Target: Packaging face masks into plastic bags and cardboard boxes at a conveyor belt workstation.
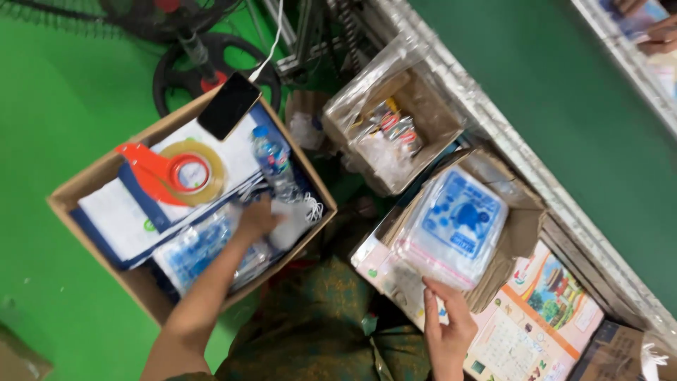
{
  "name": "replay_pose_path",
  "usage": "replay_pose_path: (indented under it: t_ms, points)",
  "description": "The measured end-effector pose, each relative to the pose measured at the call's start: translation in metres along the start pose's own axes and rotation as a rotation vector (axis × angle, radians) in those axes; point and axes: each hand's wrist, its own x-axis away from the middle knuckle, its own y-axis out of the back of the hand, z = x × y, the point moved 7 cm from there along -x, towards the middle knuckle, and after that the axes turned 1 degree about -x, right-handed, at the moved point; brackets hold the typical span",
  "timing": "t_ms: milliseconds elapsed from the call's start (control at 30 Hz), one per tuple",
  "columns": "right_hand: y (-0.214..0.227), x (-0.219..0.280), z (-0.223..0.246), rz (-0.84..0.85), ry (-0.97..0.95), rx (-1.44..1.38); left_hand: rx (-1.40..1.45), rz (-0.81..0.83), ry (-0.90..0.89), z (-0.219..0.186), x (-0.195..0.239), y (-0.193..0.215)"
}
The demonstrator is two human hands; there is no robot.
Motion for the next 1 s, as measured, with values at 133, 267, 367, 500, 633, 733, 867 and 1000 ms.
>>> replay_pose_path:
  t_ms: [133, 267, 367, 500, 633, 733, 867, 1000]
  points:
    - [0.009, 0.005, -0.021, -0.045, 0.044, 0.057, -0.454, -0.079, 0.09, -0.155, 0.02, 0.123]
    - [0.009, 0.009, -0.042, -0.068, -0.009, 0.008, 0.056, -0.52, -0.54, -0.304, 0.01, 0.205]
    - [0.004, 0.001, -0.029, -0.033, -0.024, -0.012, 0.134, -0.355, -0.854, -0.38, -0.036, 0.184]
    - [0.008, -0.009, -0.015, -0.041, 0.081, 0.006, -0.047, 0.018, -0.769, -0.409, -0.133, 0.111]
    - [0.02, 0.0, -0.032, -0.09, 0.098, 0.001, -0.094, 0.054, -0.793, -0.404, -0.173, 0.08]
    - [0.025, 0.008, -0.048, -0.119, 0.056, 0.052, -0.179, 0.186, -0.748, -0.387, -0.186, 0.05]
    - [0.022, 0.01, -0.054, -0.086, -0.014, 0.045, -0.504, 0.153, -0.607, -0.362, -0.184, 0.018]
    - [0.017, 0.008, -0.055, -0.058, -0.037, 0.038, -0.78, 0.263, -0.395, -0.307, -0.209, -0.044]
